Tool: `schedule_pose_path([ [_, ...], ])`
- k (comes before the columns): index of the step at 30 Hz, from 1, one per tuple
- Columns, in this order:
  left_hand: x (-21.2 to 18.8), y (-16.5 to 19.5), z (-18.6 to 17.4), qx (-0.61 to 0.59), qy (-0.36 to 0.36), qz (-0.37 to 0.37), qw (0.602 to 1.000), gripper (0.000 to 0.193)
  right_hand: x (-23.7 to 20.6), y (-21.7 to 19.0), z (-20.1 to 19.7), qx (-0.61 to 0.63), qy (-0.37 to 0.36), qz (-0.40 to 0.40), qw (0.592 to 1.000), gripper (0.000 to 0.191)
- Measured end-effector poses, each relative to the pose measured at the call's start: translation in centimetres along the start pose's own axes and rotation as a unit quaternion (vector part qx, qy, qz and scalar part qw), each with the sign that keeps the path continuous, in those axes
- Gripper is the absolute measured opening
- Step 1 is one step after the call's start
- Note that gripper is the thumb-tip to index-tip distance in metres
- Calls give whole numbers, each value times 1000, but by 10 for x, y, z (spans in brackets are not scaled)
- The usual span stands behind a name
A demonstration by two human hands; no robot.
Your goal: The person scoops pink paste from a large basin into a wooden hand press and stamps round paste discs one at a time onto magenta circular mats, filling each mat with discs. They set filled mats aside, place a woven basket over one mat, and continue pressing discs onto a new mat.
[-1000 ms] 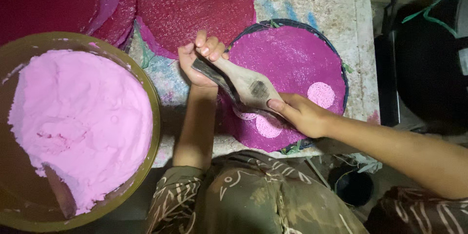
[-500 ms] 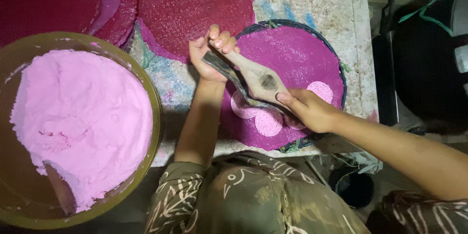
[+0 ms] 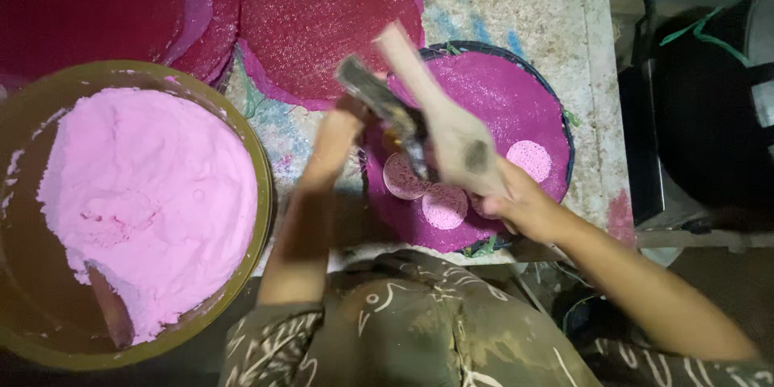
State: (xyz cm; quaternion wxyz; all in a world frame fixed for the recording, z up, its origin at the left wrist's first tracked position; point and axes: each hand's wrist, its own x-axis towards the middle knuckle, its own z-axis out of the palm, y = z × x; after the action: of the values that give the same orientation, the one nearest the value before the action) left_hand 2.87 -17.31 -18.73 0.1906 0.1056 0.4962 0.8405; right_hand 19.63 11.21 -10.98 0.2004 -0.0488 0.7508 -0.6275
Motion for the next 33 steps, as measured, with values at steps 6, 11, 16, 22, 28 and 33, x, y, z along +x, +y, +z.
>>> schedule_pose_path([
  [6,-63,-20,30,601,-154,92,779,119,-40,-8,-5,99,100,-115,983,97],
  [11,-68,-12,38,591,-147,50,791,119,-58,7,-7,154,142,-146,967,90],
  [16,-25,-6,33,582,-147,-12,800,130,-64,19,-11,162,178,-156,958,87],
  [22,24,-17,27,632,-128,26,764,124,-58,31,-18,158,193,-87,964,96],
  [28,42,-11,31,283,-149,97,942,85,-18,27,-39,113,52,13,992,85],
  [33,64,-1,46,-479,-205,8,854,66,46,-4,-57,79,-76,293,950,72],
])
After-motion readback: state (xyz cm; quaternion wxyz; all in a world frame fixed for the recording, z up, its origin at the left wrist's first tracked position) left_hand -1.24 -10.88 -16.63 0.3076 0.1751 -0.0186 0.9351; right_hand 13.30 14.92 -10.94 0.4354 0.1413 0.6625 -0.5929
